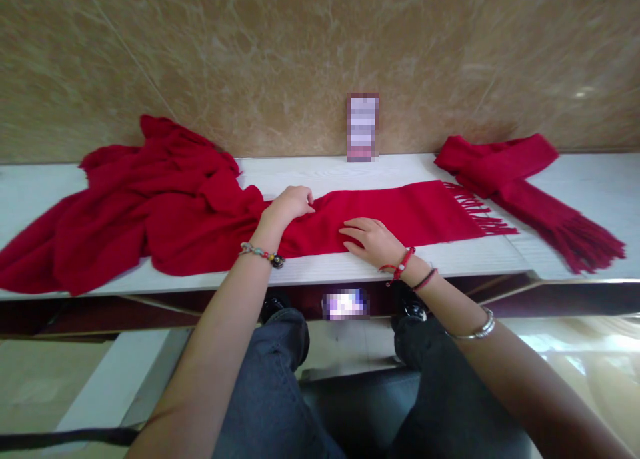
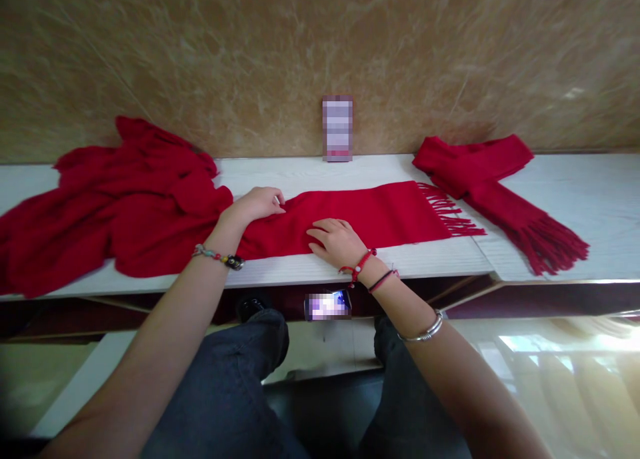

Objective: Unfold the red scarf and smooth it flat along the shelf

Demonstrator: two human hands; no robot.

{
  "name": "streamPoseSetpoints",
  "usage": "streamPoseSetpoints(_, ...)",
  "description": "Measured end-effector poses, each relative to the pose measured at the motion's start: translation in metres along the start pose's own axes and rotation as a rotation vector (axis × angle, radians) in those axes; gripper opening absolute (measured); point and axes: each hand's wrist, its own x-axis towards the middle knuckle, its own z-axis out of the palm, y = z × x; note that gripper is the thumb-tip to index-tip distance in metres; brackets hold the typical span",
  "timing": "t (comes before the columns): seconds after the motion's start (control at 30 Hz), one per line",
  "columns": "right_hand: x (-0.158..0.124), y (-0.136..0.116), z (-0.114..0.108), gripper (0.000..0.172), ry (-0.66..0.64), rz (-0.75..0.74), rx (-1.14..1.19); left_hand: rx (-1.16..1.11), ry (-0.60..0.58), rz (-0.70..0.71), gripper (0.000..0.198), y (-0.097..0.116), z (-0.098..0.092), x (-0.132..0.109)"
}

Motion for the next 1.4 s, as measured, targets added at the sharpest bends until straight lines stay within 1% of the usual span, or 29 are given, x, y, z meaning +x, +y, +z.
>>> streamPoseSetpoints(0.17, 0.0, 0.0, 0.0, 0.031, 0.001, -0.002, -0.004, 0.064, -0.097, -0.054, 0.026, 0.011, -0.007, 0.0)
streamPoseSetpoints(0.23, 0.0, 0.0, 0.0, 0.031, 0.004, 0.002, -0.001, 0.083, -0.096, -0.061, 0.029, 0.014, -0.01, -0.002)
streamPoseSetpoints(0.27, 0.0, 0.0, 0.0, 0.031, 0.005, 0.004, 0.002, 0.089, -0.073, -0.073, 0.03, 0.015, -0.012, -0.003)
streamPoseSetpoints(0.33, 0.0, 0.0, 0.001, 0.031, 0.005, 0.007, 0.011, 0.107, 0.019, -0.109, 0.035, 0.012, -0.014, -0.005)
streamPoseSetpoints(0.4, 0.0, 0.0, 0.002, 0.031, 0.001, 0.009, 0.018, 0.14, 0.132, -0.14, 0.039, 0.006, -0.014, -0.004)
streamPoseSetpoints(0.47, 0.0, 0.0, 0.002, 0.031, -0.008, 0.011, 0.024, 0.178, 0.208, -0.136, 0.04, -0.002, -0.011, -0.001)
streamPoseSetpoints(0.53, 0.0, 0.0, 0.002, 0.031, -0.018, 0.008, 0.027, 0.195, 0.212, -0.095, 0.04, -0.011, -0.005, 0.007)
streamPoseSetpoints(0.63, 0.0, 0.0, 0.001, 0.031, -0.024, 0.003, 0.027, 0.154, 0.137, 0.026, 0.038, -0.021, 0.003, 0.02)
streamPoseSetpoints(0.7, -0.001, 0.0, 0.001, 0.031, -0.025, -0.001, 0.025, 0.122, 0.098, 0.113, 0.036, -0.025, 0.004, 0.026)
streamPoseSetpoints(0.77, -0.001, 0.002, 0.001, 0.032, -0.027, -0.007, 0.028, 0.11, 0.123, 0.164, 0.033, -0.026, 0.0, 0.025)
streamPoseSetpoints(0.83, -0.001, 0.004, -0.001, 0.034, -0.021, -0.029, 0.042, 0.104, 0.178, 0.204, 0.031, -0.024, -0.005, 0.018)
streamPoseSetpoints(0.9, -0.002, 0.009, -0.003, 0.037, -0.012, -0.07, 0.065, 0.1, 0.204, 0.278, 0.03, -0.019, -0.008, 0.004)
streamPoseSetpoints(0.97, -0.004, 0.014, -0.007, 0.038, -0.022, -0.099, 0.079, 0.087, 0.17, 0.378, 0.029, -0.015, -0.005, -0.015)
streamPoseSetpoints(1.07, -0.006, 0.021, -0.011, 0.037, -0.062, -0.069, 0.054, 0.034, 0.072, 0.457, 0.036, -0.011, 0.012, -0.044)
streamPoseSetpoints(1.1, -0.007, 0.023, -0.011, 0.037, -0.072, -0.054, 0.04, 0.026, 0.042, 0.448, 0.041, -0.011, 0.02, -0.052)
streamPoseSetpoints(1.17, -0.008, 0.025, -0.011, 0.036, -0.081, -0.038, 0.022, 0.023, -0.042, 0.369, 0.049, -0.014, 0.032, -0.064)
streamPoseSetpoints(1.23, -0.009, 0.028, -0.009, 0.036, -0.084, -0.036, 0.022, 0.024, -0.116, 0.311, 0.052, -0.016, 0.037, -0.071)
streamPoseSetpoints(1.3, -0.01, 0.03, -0.008, 0.035, -0.077, -0.034, 0.034, 0.038, -0.151, 0.274, 0.052, -0.017, 0.035, -0.073)
streamPoseSetpoints(1.4, -0.009, 0.032, -0.008, 0.036, -0.031, 0.009, 0.033, 0.091, -0.111, 0.263, 0.05, -0.006, 0.026, -0.072)
